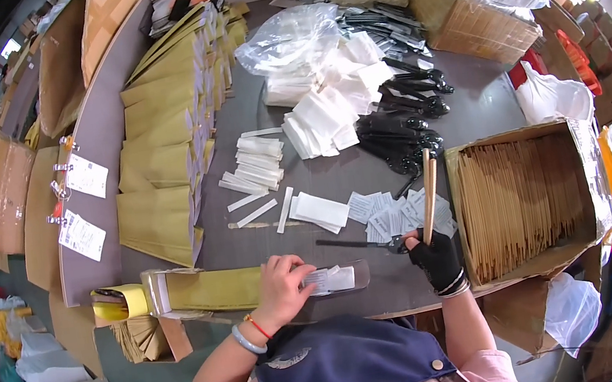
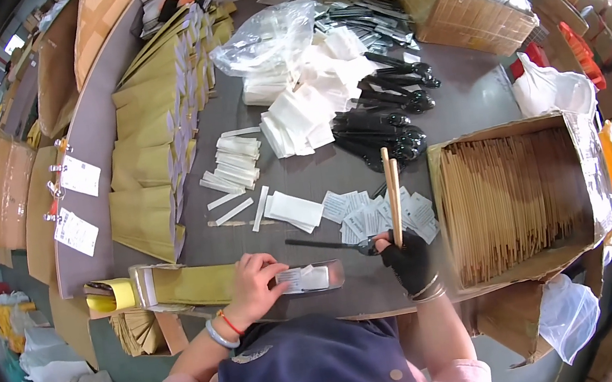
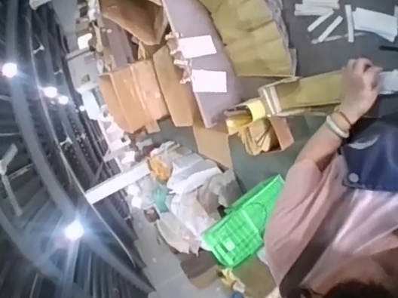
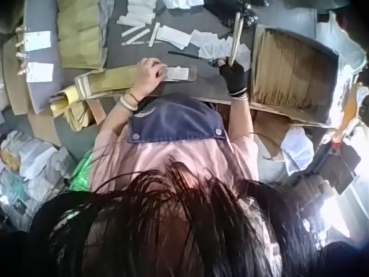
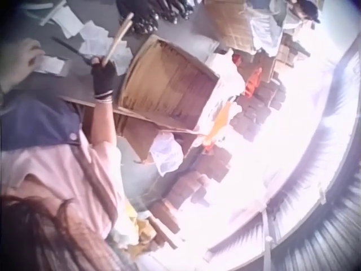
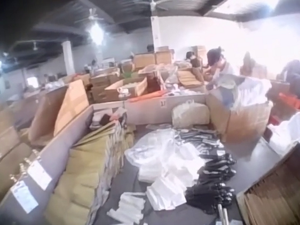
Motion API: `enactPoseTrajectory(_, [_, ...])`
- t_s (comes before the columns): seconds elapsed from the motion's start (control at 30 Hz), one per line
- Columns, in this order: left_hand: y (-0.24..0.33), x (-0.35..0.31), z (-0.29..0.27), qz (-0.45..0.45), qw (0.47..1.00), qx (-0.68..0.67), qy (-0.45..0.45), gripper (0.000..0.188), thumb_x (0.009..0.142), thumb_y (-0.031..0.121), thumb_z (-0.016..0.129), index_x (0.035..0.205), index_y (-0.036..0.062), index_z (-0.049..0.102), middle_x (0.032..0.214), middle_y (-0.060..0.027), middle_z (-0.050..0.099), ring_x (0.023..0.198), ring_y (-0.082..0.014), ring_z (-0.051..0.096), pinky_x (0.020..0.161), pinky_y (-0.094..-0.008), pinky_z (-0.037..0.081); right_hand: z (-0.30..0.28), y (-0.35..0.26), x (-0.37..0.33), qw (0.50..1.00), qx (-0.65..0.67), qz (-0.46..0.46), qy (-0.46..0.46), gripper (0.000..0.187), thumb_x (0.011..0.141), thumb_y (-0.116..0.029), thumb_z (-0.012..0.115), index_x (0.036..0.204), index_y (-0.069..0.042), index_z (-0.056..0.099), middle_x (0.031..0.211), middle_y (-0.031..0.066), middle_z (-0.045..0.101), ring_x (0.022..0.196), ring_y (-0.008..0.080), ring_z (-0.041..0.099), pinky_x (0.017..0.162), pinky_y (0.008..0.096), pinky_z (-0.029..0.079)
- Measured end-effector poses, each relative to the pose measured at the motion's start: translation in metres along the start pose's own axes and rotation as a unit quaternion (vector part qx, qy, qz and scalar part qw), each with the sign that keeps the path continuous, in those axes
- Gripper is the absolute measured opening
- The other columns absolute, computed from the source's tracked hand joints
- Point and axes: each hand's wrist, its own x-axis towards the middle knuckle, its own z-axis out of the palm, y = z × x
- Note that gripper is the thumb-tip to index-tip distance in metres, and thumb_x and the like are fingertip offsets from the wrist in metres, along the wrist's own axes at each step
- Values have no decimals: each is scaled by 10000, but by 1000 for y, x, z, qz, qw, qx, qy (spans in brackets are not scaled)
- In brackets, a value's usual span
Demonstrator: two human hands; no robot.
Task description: Manually packing wooden sticks into individual paper sleeves at a factory workstation.
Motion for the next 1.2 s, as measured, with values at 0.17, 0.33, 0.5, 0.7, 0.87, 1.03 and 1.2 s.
enactPoseTrajectory(0.17, [3,-40,6,87,993,85,-15,395,665,201,788,1039,132,682,1093,13,618,938,-240,518,835,-402,419,32,32,-10,993,-93,64,-46,139,868,-167,693,921,-40,710,718,6,650,643,111,594,605,252,474])
enactPoseTrajectory(0.33, [-15,-51,-4,77,997,12,-2,533,668,223,801,1158,94,634,1178,-43,584,1081,-268,501,943,-433,405,47,13,-25,874,-406,-264,-32,298,769,-231,743,1060,-178,703,782,78,634,693,269,627,610,359,506])
enactPoseTrajectory(0.5, [-37,-42,-24,30,999,39,-20,645,646,267,820,1208,48,593,1226,-100,543,1131,-322,472,1004,-466,372,23,25,-23,753,-562,-319,-125,347,765,-231,719,1109,-261,687,758,46,584,669,260,573,555,379,473])
enactPoseTrajectory(0.7, [-28,-25,5,84,996,10,-31,740,612,285,837,1249,33,557,1257,-99,519,1129,-308,469,1004,-456,371,91,45,-14,804,-439,-377,-141,246,791,-190,685,1035,-155,691,774,79,629,778,280,619,667,366,512])
enactPoseTrajectory(0.87, [-16,-16,0,87,994,36,-50,720,610,240,831,1244,34,560,1205,-87,531,1103,-293,482,985,-417,385,44,50,-17,857,-438,-243,-125,208,762,-74,694,968,-75,668,936,137,636,852,319,624,757,391,512])
enactPoseTrajectory(1.03, [-8,-3,8,119,990,27,-64,725,603,209,826,1265,76,561,1195,-91,531,1087,-295,491,960,-415,403,117,47,-22,954,-145,-187,-183,321,758,-85,701,1054,-81,578,972,134,590,865,342,613,759,381,505])
enactPoseTrajectory(1.2, [-8,6,2,170,974,80,-129,474,645,187,774,1101,190,648,1074,-94,538,1014,-291,503,843,-411,437,88,7,-21,790,-531,-278,-131,570,648,-378,805,1128,-151,598,1040,69,577,1022,279,564,877,438,414])
